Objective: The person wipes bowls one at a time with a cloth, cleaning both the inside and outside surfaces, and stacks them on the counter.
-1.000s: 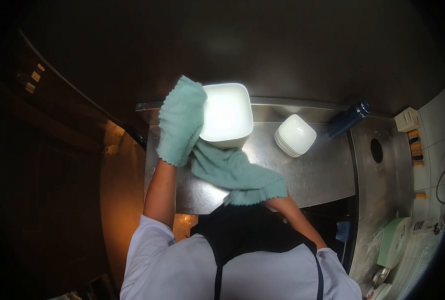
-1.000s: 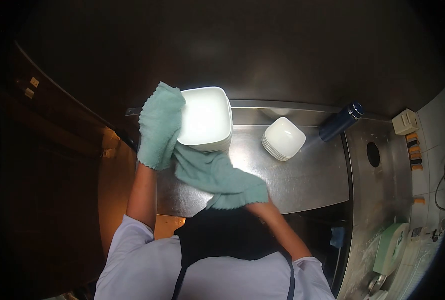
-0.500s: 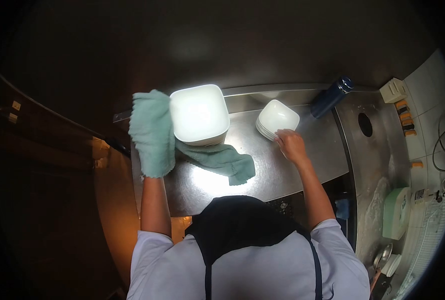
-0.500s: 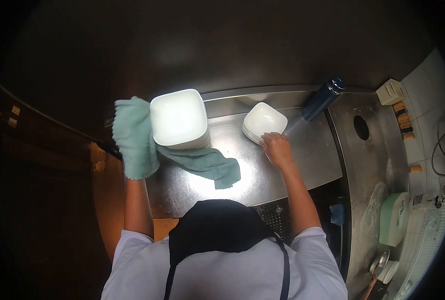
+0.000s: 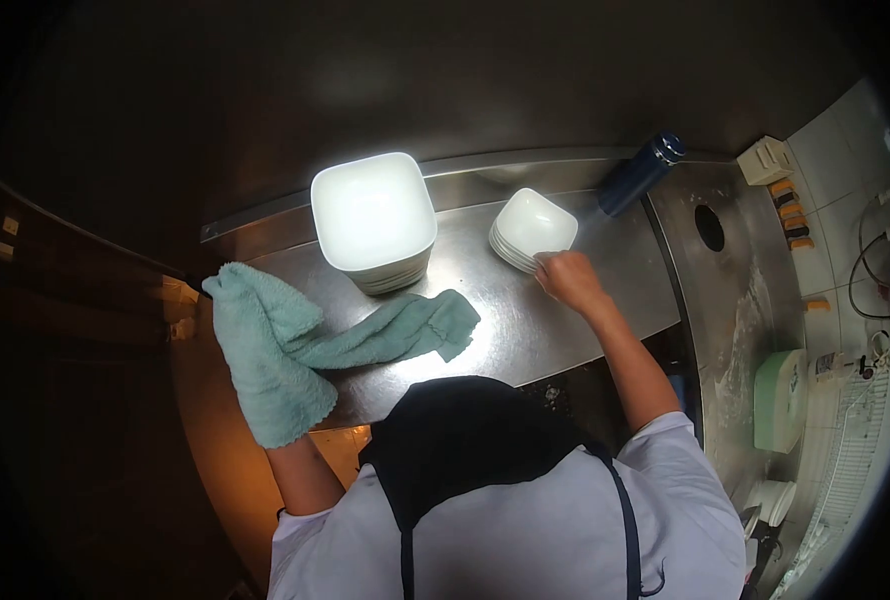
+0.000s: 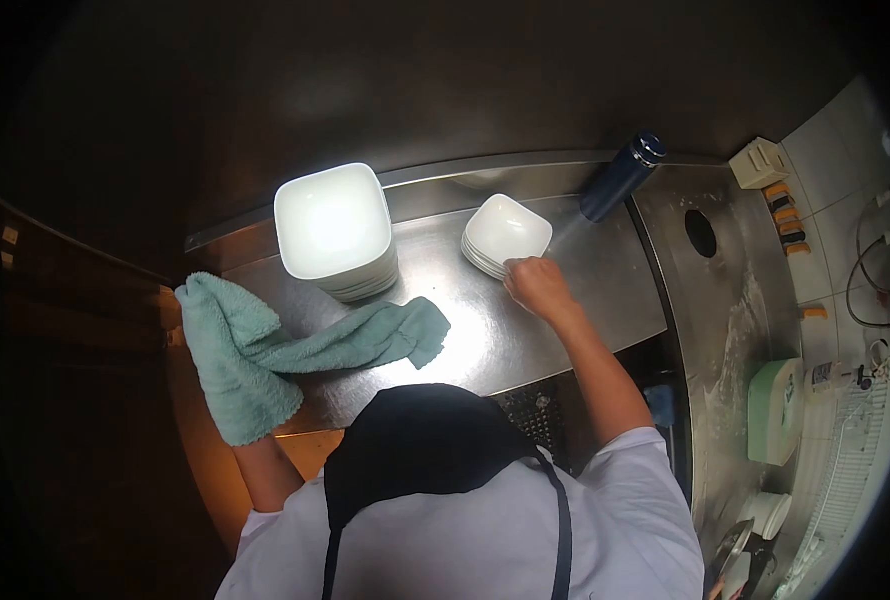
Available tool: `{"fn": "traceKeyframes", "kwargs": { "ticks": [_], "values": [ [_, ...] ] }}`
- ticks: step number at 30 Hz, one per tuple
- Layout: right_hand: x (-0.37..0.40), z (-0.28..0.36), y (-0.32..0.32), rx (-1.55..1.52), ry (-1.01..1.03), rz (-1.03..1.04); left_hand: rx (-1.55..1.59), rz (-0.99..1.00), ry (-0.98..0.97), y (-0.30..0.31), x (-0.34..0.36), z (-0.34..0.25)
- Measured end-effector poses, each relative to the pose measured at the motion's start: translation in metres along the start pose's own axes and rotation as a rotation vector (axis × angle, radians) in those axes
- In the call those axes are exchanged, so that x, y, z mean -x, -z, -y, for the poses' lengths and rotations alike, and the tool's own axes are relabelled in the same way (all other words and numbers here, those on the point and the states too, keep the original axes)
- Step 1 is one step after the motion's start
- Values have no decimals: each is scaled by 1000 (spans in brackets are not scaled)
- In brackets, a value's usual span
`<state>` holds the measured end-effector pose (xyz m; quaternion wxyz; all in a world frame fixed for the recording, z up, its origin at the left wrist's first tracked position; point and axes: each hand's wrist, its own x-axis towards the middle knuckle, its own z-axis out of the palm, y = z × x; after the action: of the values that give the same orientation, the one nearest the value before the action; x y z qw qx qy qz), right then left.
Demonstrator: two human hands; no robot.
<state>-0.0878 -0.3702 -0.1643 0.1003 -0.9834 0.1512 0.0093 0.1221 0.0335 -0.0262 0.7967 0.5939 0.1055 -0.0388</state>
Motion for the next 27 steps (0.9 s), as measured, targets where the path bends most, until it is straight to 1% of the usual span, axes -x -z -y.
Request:
{"fn": "traceKeyframes", "kwargs": {
  "ticks": [3, 6, 9, 12, 14, 15, 18, 21, 24, 27],
  "values": [
    [13, 15, 1, 21, 48, -14, 89, -16, 7, 15, 12, 9],
    [29, 29, -1, 21, 87, -26, 126, -41, 18, 17, 30, 5],
    [44, 40, 2, -13, 121, -75, 223, 198, -19, 26, 57, -2],
    [50, 46, 15, -126, 65, -188, 365, 172, 7, 19, 72, -8],
    [60, 53, 30, -194, -11, -302, 386, 195, 24, 20, 81, -7],
    [63, 60, 42, -230, -45, -357, 376, 212, 29, 21, 84, -6],
    [81, 95, 88, -218, 13, -468, 242, 342, 34, 28, 97, 8],
    [99, 138, 128, -142, 216, -586, 62, 521, -13, 30, 107, 21],
    [112, 179, 143, -126, 425, -535, -109, 712, -138, 15, 107, 29],
    [107, 200, 132, -155, 620, -437, -197, 840, -263, -7, 99, 30]
  ]
}}
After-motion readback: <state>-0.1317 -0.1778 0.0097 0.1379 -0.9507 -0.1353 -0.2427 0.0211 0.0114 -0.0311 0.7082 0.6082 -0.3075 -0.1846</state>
